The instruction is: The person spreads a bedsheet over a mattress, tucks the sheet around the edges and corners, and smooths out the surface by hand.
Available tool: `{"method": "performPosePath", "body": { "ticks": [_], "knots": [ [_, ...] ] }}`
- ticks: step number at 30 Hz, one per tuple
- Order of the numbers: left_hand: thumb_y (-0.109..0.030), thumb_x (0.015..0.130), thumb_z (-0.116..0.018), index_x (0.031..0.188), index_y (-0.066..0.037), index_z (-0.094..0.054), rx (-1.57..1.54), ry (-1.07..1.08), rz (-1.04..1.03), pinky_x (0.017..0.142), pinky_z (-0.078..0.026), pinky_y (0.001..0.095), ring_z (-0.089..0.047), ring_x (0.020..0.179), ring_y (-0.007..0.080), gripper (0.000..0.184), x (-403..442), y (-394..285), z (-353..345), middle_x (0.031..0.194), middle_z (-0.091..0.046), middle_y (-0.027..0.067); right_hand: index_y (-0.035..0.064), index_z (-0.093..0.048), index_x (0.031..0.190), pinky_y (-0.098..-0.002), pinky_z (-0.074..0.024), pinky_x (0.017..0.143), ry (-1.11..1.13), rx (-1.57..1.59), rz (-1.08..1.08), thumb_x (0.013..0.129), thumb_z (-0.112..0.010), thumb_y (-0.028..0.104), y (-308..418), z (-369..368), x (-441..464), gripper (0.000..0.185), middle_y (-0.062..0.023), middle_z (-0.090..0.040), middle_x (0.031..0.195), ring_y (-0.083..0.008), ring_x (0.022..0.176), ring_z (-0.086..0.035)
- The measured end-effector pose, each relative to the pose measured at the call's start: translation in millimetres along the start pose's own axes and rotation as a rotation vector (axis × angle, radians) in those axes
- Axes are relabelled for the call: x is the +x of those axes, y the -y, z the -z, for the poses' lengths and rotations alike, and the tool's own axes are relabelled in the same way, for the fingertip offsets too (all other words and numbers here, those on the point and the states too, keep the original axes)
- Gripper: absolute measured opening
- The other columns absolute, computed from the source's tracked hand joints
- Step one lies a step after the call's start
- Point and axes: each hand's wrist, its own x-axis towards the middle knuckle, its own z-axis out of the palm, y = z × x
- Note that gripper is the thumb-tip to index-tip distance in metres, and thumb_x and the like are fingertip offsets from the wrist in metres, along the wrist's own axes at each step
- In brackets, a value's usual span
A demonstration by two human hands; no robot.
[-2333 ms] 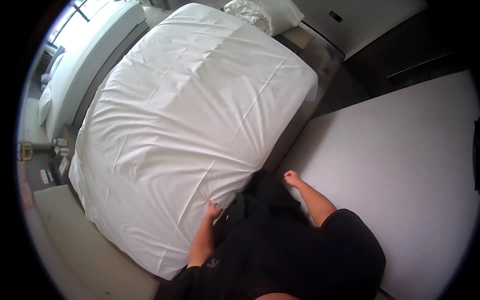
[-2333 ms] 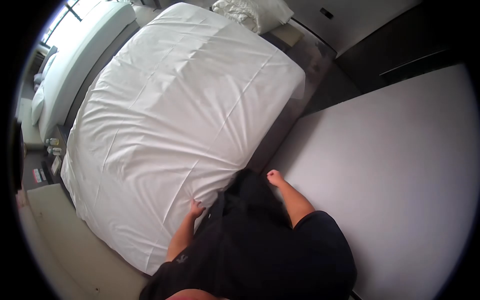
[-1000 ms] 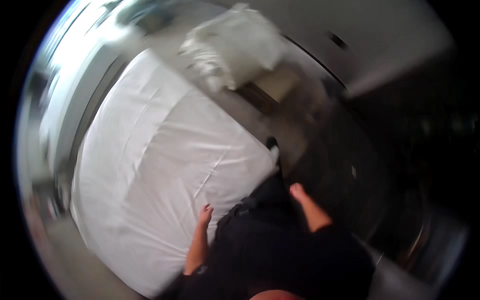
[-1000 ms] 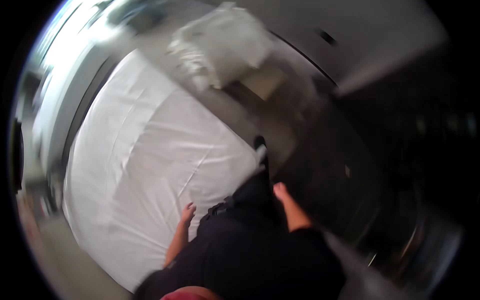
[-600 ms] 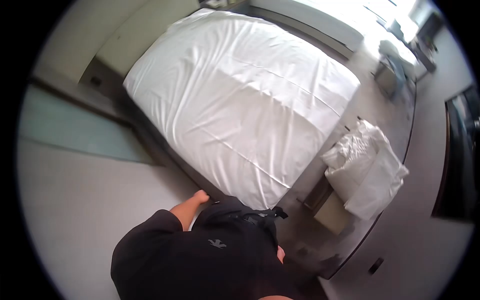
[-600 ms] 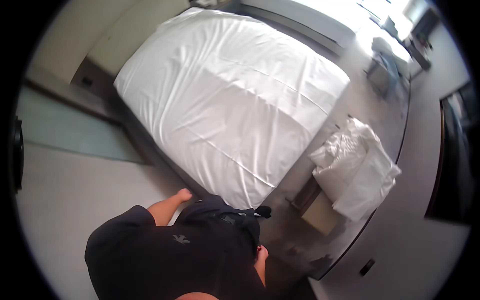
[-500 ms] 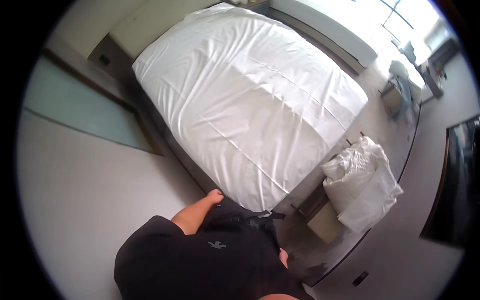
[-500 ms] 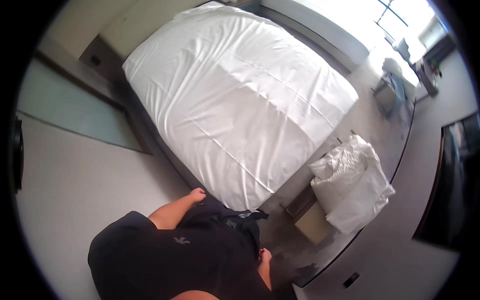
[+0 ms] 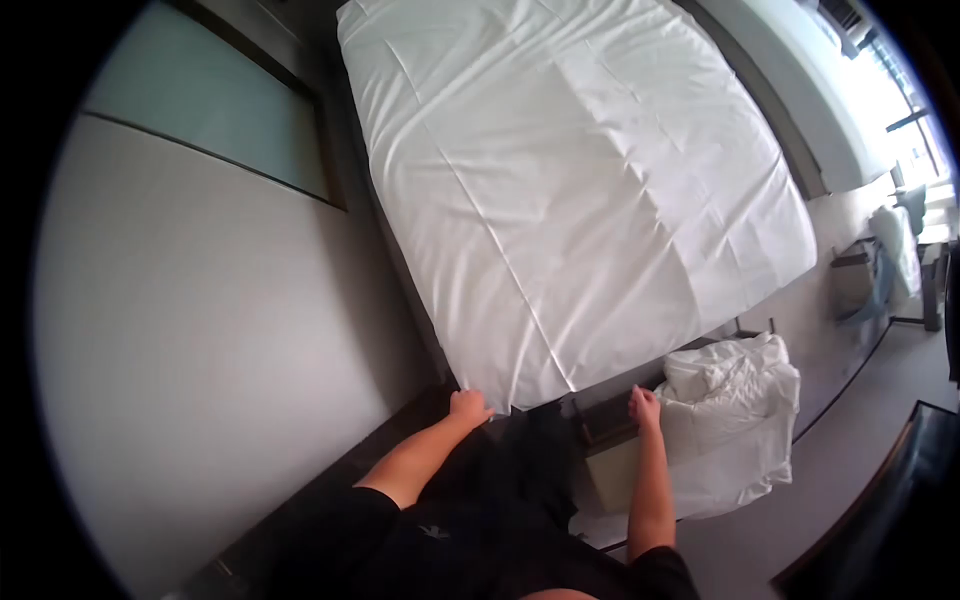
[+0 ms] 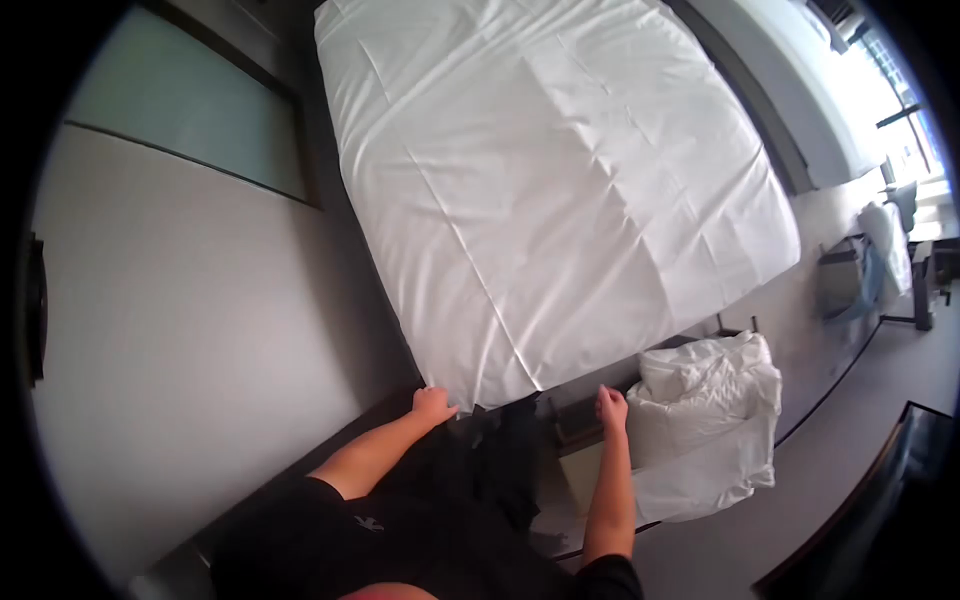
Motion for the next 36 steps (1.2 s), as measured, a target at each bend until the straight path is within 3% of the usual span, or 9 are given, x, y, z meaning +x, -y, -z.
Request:
{"method": "performPosePath", "body": {
  "ticks": [1,5,7,9,15,21,26,29,36],
  "knots": [
    [-0.044,0.066,-0.063,0.090,-0.007,-0.061,0.010,-0.035,0.030,0.075,-0.043,0.0376,-0.055,0.092,0.0255,0.044,-1.9,-12.2,-10.0,0.095,-0.059,0.0099,0.0076,-0.057,0.080,-0.0194,-0.0360,0.042,0.049,-0.094,-0.067,0.079,-0.060,0.029,9.7,-7.2,16.9,0.022,0.0010,-0.050,0.060,-0.0069,0.052,-0.047],
    [-0.039,0.069,-0.060,0.094,-0.006,-0.058,0.096,-0.217,0.214,0.076,-0.042,0.0393,-0.055,0.090,0.0247,0.041,30.5,-30.0,-70.0,0.092,-0.059,0.0106,-0.0002,-0.057,0.079,-0.0238,-0.0418,0.049,0.035,-0.343,0.440,0.081,-0.058,0.031,-29.4,-43.9,91.2,0.031,-0.0029,-0.055,0.061,-0.0089,0.053,-0.049],
    [-0.018,0.075,-0.048,0.087,-0.007,-0.057,0.183,-0.301,0.201,0.075,-0.041,0.0394,-0.055,0.086,0.0230,0.019,44.2,-17.9,-92.9,0.087,-0.060,0.0082,-0.0036,-0.058,0.075,-0.0247,-0.0439,0.055,-0.036,-0.435,0.472,0.081,-0.057,0.026,-3.3,-63.2,66.9,0.030,-0.0064,-0.059,0.064,-0.0099,0.058,-0.053],
    [-0.013,0.076,-0.045,0.083,-0.009,-0.056,0.232,-0.323,0.070,0.074,-0.040,0.0381,-0.054,0.085,0.0210,0.014,36.8,-16.4,-88.0,0.083,-0.059,0.0060,-0.0040,-0.059,0.071,-0.0281,-0.0453,0.060,-0.001,-0.202,0.405,0.080,-0.057,0.033,-16.6,-77.2,76.7,0.038,-0.0107,-0.061,0.066,-0.0147,0.062,-0.058],
    [-0.013,0.075,-0.045,0.083,-0.009,-0.056,0.149,-0.317,-0.043,0.076,-0.037,0.0366,-0.051,0.089,0.0215,0.014,9.6,-20.5,-62.1,0.084,-0.058,0.0062,-0.0051,-0.059,0.071,-0.0373,-0.0443,0.072,-0.301,-0.467,0.099,0.071,-0.056,0.055,17.3,-73.1,60.8,0.060,-0.0175,-0.061,0.073,-0.0299,0.072,-0.059],
    [-0.018,0.074,-0.052,0.085,-0.009,-0.055,0.087,-0.152,0.059,0.074,-0.040,0.0387,-0.052,0.088,0.0245,0.015,-27.9,6.3,-83.5,0.088,-0.057,0.0071,-0.0041,-0.055,0.076,-0.0384,-0.0424,0.075,-0.489,-0.197,0.087,0.073,-0.058,0.050,21.6,-77.6,48.1,0.055,-0.0201,-0.059,0.086,-0.0340,0.085,-0.055],
    [-0.032,0.070,-0.064,0.087,-0.006,-0.054,-0.226,-0.415,0.131,0.069,-0.046,0.0409,-0.056,0.084,0.0281,0.033,-6.5,-40.1,-78.5,0.088,-0.058,0.0090,-0.0046,-0.054,0.073,-0.0397,-0.0425,0.068,-0.501,-0.264,0.334,0.080,-0.053,0.037,6.5,-70.8,60.9,0.042,-0.0199,-0.058,0.073,-0.0359,0.072,-0.054],
    [-0.035,0.066,-0.068,0.088,-0.006,-0.054,-0.197,-0.254,0.444,0.070,-0.047,0.0400,-0.058,0.084,0.0293,0.039,28.9,-53.9,-79.9,0.084,-0.060,0.0111,-0.0044,-0.052,0.071,-0.0404,-0.0414,0.064,-0.441,-0.320,0.454,0.082,-0.049,0.029,6.6,-69.5,55.9,0.035,-0.0197,-0.055,0.067,-0.0360,0.065,-0.051],
    [-0.020,0.079,-0.049,0.082,-0.006,-0.055,-0.119,-0.372,0.186,0.072,-0.045,0.0418,-0.055,0.086,0.0289,0.015,20.1,-47.1,-85.2,0.083,-0.060,0.0113,-0.0050,-0.045,0.064,-0.0407,-0.0369,0.054,-0.357,-0.369,0.598,0.082,-0.046,0.020,-6.8,-42.0,42.8,0.031,-0.0208,-0.048,0.058,-0.0329,0.053,-0.043]
  ]
}}
